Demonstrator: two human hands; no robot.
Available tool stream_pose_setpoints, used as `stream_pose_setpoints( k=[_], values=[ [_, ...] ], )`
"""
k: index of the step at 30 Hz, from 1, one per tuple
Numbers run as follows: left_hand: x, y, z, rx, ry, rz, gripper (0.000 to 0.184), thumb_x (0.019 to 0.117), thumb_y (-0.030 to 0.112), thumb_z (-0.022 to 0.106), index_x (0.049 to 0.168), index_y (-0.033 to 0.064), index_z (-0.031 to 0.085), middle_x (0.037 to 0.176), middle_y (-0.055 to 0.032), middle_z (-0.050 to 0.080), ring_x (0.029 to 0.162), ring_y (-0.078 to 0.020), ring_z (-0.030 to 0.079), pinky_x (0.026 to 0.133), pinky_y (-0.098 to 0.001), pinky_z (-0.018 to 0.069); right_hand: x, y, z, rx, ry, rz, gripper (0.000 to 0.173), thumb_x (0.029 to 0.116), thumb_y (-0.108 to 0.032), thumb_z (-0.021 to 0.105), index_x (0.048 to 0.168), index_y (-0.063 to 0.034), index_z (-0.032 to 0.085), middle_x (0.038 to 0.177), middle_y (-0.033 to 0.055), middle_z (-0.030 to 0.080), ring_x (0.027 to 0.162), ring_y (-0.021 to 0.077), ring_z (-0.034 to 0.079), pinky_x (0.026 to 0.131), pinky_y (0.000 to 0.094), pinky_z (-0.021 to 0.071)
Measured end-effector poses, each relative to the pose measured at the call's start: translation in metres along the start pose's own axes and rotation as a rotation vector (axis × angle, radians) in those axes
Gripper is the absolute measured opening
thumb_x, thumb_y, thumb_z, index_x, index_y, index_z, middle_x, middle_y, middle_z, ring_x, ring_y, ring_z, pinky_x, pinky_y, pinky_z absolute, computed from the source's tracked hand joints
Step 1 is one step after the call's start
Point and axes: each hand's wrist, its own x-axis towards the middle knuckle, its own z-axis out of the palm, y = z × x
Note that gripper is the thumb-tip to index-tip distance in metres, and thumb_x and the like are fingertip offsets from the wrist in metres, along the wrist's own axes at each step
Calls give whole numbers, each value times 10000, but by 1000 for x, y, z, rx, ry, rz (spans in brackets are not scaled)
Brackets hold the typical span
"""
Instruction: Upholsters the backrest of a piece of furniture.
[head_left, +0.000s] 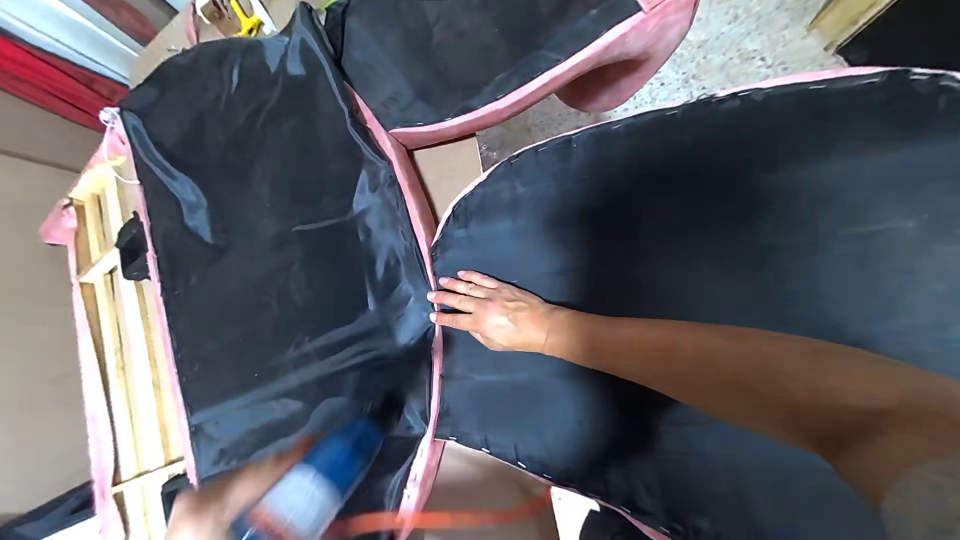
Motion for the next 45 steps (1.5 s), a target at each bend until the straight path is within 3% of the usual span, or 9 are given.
stream_pose_setpoints(
  k=[3,7,20,30,35,37,40,42,45],
  values=[
    [126,-21,10,323,10,500,406,820,455,630,1012,138,795,773,-28,738,660,-161,709,561,-461,579,-1,-3,2,-3,10,-5,463,1001,-94,494,1431,-215,616,1592,71,473,1516,321,363,1254,500,269],
    [190,-27,28,249,-94,496,304,798,527,688,863,238,755,691,113,681,626,20,646,532,-283,539,-1,1,4,-3,31,4,444,1020,-115,472,1428,-213,618,1578,53,492,1513,312,369,1256,487,272],
    [204,-29,35,280,-170,527,227,776,508,684,838,299,750,659,160,649,582,51,607,488,-261,506,-2,0,7,6,50,9,428,1035,-122,441,1403,-210,641,1563,49,512,1513,298,373,1259,471,269],
    [207,-33,46,438,-180,530,257,763,498,625,749,251,696,591,93,590,540,-72,602,462,-380,477,-2,1,6,41,70,-11,411,1034,-122,448,1375,-199,665,1549,50,530,1513,293,375,1262,465,266],
    [202,-41,23,317,-73,486,277,785,528,662,796,259,727,628,131,626,565,5,609,490,-307,516,21,22,-6,208,456,218,280,999,-180,543,1162,-159,770,1271,11,723,1236,168,646,1106,398,484],
    [208,-43,6,290,-16,435,368,786,567,682,791,201,724,647,83,650,595,-33,642,521,-350,537,53,39,-17,73,393,501,433,1007,-486,543,1251,-165,700,1305,29,681,1273,214,600,1145,492,403],
    [239,-45,-9,315,29,333,508,788,656,653,824,156,731,658,9,659,614,-122,661,550,-456,523,102,60,-27,14,108,774,1077,844,-921,316,1460,-68,542,1537,129,508,1506,304,367,1264,641,54],
    [264,-45,-13,312,27,270,542,789,674,650,841,140,729,665,-25,662,610,-165,664,569,-501,528,113,63,-22,-62,17,781,1131,801,-967,251,1340,-54,648,1474,123,573,1502,310,371,1256,657,3],
    [292,-40,-9,269,-14,220,492,803,621,694,863,135,727,680,-35,669,599,-184,657,590,-515,536,109,68,-21,-53,-2,729,950,875,-895,300,1092,-86,749,1293,54,674,1432,253,447,1260,628,-9]
  ],
)
